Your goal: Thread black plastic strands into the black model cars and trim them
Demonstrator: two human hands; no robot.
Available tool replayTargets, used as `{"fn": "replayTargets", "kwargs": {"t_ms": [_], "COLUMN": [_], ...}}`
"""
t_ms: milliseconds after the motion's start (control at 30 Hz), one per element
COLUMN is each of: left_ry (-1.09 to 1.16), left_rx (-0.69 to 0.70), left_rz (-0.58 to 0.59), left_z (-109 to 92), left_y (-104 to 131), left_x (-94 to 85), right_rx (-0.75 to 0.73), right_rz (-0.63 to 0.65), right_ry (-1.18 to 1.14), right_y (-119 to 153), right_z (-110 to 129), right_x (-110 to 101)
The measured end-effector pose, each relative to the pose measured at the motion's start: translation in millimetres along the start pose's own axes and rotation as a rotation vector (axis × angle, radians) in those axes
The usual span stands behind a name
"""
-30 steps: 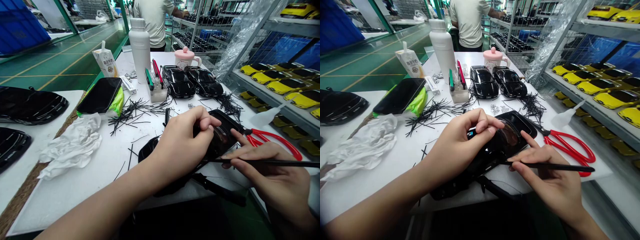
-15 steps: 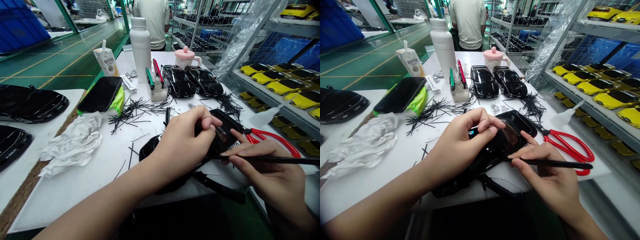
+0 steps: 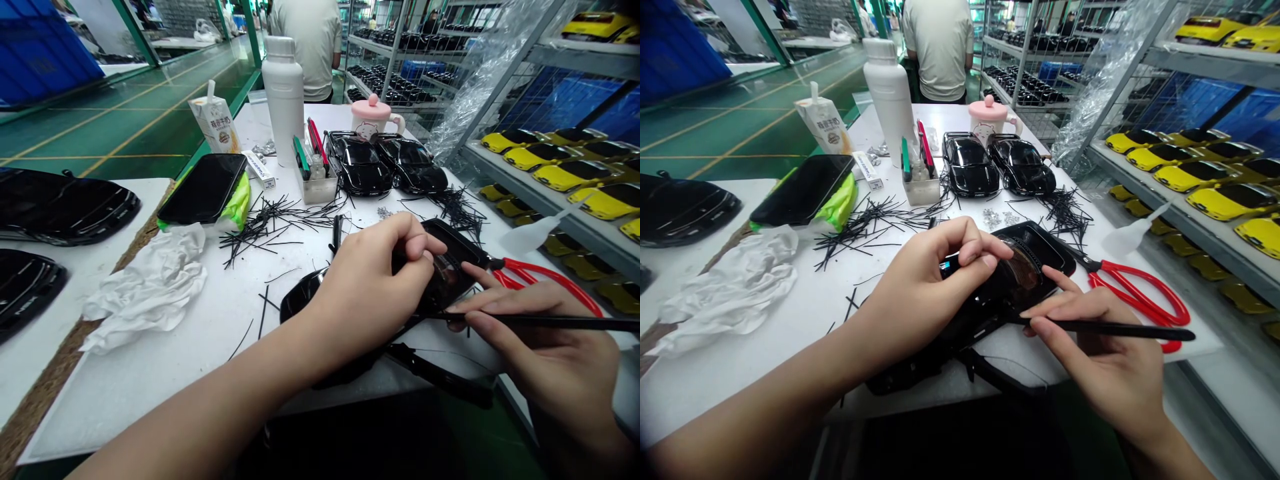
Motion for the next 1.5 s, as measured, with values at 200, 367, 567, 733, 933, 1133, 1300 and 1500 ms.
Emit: {"fn": "replayTargets", "kwargs": {"t_ms": [200, 367, 567, 733, 933, 1133, 1300, 1500], "left_ry": [0.003, -0.007, -0.011, -0.004, 0.007, 0.016, -0.020, -0.027], "left_rx": [-0.005, -0.010, -0.004, 0.002, -0.013, -0.009, -0.021, -0.037], "left_rz": [-0.002, 0.001, 0.000, 0.013, 0.003, 0.005, 0.017, 0.060], "left_z": [-1, 0, 0, 0, 1, 0, 0, 3], "left_y": [-1, -1, -1, 0, -1, -2, -1, -1], "left_x": [0.0, 0.0, -0.5, 0.1, 0.7, 0.1, -0.2, 0.3], "right_rx": [-0.022, -0.045, -0.005, 0.062, 0.083, 0.069, 0.031, 0.024], "right_rz": [0.023, 0.061, 0.262, 0.375, 0.428, 0.456, 0.377, 0.321], "right_ry": [0.014, 0.041, 0.247, 0.322, 0.316, 0.213, 0.069, 0.105], "right_y": [-1, -7, -18, -26, -30, -32, -32, -31], "right_z": [1, 6, 14, 21, 26, 19, 15, 17], "right_x": [0, 1, -8, -8, -2, -1, -2, -2]}}
Point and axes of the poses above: each hand's wrist, its own y-axis away from the middle knuckle, its own x-axis out of the palm, z = x × y, the point moved 2 cm from there along -y, towards the middle knuckle, and after that the axes turned 13 degrees about z, right-handed, at the moved point
